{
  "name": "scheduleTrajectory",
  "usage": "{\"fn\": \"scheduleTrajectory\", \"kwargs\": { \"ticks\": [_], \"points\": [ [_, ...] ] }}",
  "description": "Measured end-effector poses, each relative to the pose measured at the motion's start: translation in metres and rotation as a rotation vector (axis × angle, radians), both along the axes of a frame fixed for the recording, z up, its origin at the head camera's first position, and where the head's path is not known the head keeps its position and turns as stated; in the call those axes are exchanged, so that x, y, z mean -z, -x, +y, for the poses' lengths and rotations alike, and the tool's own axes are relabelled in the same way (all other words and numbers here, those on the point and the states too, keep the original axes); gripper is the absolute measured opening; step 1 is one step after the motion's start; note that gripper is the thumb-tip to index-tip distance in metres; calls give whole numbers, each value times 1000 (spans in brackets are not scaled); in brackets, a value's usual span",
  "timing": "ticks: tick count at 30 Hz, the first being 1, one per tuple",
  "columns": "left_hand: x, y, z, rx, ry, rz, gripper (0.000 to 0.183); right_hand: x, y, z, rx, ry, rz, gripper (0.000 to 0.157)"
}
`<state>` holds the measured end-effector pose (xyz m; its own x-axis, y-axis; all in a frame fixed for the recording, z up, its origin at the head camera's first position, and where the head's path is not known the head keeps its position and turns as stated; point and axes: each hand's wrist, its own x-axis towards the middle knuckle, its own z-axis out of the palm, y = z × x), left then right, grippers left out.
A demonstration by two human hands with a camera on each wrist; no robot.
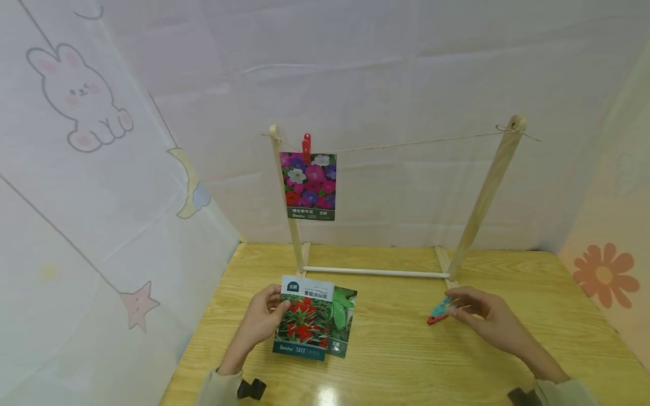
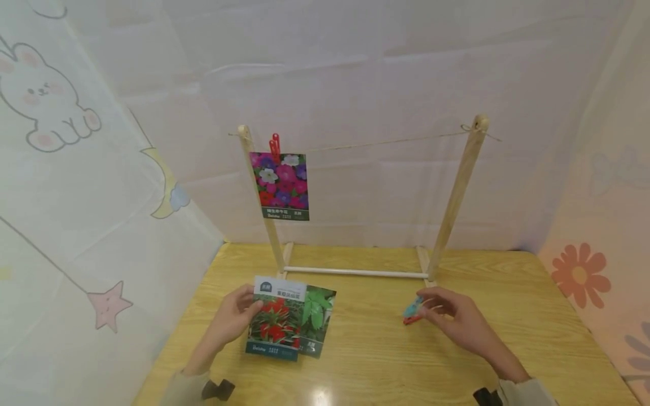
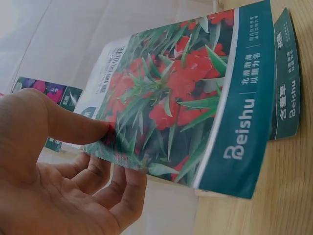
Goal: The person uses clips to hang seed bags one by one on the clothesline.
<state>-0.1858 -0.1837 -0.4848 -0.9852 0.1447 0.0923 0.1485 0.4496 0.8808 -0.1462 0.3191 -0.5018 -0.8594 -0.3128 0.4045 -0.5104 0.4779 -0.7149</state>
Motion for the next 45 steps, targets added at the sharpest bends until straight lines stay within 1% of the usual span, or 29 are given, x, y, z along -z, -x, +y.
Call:
{"fn": "scheduleTrajectory", "kwargs": {
  "ticks": [4, 9, 17, 21, 24, 28, 32, 38, 41, 45],
  "points": [
    [-2, 2, 4, 9, -7, -2, 9, -6, 0, 0, 9, -5, 14, 39],
    [-5, 3, 9, 13, -38, 13, 8, -12, 1, -2, -3, 4, 34, 41],
    [-12, 12, 16, 38, -66, 73, 3, -22, 4, -3, -10, -5, 25, 40],
    [-18, 16, 21, 33, -58, 93, 12, -29, 6, -3, 0, -30, 44, 38],
    [-23, 18, 24, 31, -52, 101, 19, -34, 7, -3, -4, -27, 37, 38],
    [-28, 20, 29, 35, -51, 110, 22, -39, 8, -4, -14, -20, 40, 38],
    [-33, 22, 34, 42, -50, 120, 19, -43, 10, -4, -14, -17, 46, 39],
    [-40, 27, 41, 58, -48, 123, 11, -48, 11, -5, 11, -33, 46, 42],
    [-42, 30, 44, 74, -56, 136, 11, -51, 12, -6, 22, -36, 54, 42],
    [-45, 35, 49, 87, -67, 158, 14, -55, 15, -6, 23, -41, 84, 42]
  ]
}}
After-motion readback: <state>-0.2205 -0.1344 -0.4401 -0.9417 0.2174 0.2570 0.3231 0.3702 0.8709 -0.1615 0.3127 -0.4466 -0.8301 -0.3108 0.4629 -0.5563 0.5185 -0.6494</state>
